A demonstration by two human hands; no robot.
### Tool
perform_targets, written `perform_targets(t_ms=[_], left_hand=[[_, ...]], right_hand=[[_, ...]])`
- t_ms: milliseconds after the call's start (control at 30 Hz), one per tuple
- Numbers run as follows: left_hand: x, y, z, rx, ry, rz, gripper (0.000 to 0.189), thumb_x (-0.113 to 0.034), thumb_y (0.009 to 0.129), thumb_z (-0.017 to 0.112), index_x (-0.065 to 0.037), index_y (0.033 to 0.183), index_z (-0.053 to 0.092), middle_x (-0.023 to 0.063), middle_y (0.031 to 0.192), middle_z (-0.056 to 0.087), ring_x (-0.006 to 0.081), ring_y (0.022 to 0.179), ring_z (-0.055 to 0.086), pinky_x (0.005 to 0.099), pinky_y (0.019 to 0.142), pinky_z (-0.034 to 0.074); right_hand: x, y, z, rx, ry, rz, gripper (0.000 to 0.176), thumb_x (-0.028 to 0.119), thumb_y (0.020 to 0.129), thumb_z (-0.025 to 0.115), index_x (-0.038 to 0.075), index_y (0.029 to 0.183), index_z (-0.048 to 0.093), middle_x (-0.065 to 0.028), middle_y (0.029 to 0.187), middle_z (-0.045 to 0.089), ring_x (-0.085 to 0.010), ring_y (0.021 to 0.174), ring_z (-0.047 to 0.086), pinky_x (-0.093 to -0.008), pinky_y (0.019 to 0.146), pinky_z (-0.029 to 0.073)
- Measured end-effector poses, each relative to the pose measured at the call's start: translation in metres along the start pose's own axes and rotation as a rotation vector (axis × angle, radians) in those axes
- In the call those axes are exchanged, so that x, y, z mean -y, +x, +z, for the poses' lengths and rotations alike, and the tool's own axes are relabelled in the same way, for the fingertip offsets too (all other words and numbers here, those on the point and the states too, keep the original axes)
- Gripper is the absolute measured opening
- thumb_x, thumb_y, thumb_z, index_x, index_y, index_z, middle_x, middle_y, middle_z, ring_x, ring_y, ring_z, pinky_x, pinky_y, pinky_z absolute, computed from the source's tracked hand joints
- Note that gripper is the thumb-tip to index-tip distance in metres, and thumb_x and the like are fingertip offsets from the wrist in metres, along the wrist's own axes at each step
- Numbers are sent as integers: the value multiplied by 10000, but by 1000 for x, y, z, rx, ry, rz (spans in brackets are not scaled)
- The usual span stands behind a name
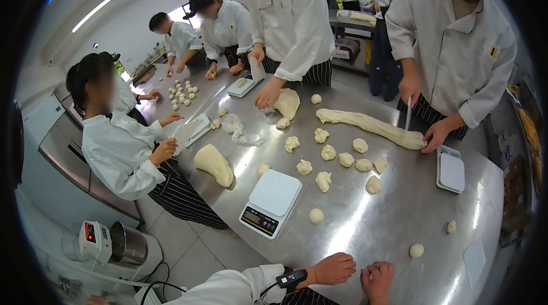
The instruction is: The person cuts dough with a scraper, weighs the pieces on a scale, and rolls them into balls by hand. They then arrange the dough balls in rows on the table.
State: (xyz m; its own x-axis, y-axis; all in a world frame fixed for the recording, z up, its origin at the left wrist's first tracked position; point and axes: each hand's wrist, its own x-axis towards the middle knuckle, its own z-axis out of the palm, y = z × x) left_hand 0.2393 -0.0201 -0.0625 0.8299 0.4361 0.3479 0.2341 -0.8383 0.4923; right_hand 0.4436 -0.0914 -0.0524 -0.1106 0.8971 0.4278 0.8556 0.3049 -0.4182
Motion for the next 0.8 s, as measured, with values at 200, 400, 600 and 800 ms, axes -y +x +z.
perform_targets(t_ms=[200, 400, 600, 800], left_hand=[[35, -70, -13, -113, 63, 53, 138, -136, 795, 664, -59, 905, 633, 81, 1038, 606, 250, 1047, 569, 386, 968, 450], [6, 1, -4, 58, -69, 37, 102, -138, 772, 637, -60, 829, 602, 68, 907, 570, 246, 969, 570, 368, 844, 465], [27, -36, -39, -120, -3, -9, 176, -91, 706, 667, -60, 879, 660, 62, 940, 635, 258, 939, 595, 380, 857, 493], [-8, -22, -16, -31, -61, -19, 170, -99, 665, 731, -89, 820, 663, 39, 903, 629, 242, 920, 597, 391, 831, 487]], right_hand=[[-23, -56, -35, -15, -21, 9, 197, 94, 630, 719, 69, 779, 592, -97, 882, 566, -311, 855, 532, -426, 768, 438], [4, -11, 14, 21, 70, -83, 200, 106, 644, 728, 61, 807, 621, -92, 872, 570, -315, 845, 538, -434, 760, 445], [-19, -34, -30, 16, 69, 97, 183, 78, 656, 724, 100, 821, 647, -65, 919, 615, -303, 908, 577, -420, 824, 474], [34, -13, 7, 66, 35, 5, 141, 162, 685, 750, 113, 751, 636, -30, 855, 597, -242, 861, 571, -385, 786, 466]])
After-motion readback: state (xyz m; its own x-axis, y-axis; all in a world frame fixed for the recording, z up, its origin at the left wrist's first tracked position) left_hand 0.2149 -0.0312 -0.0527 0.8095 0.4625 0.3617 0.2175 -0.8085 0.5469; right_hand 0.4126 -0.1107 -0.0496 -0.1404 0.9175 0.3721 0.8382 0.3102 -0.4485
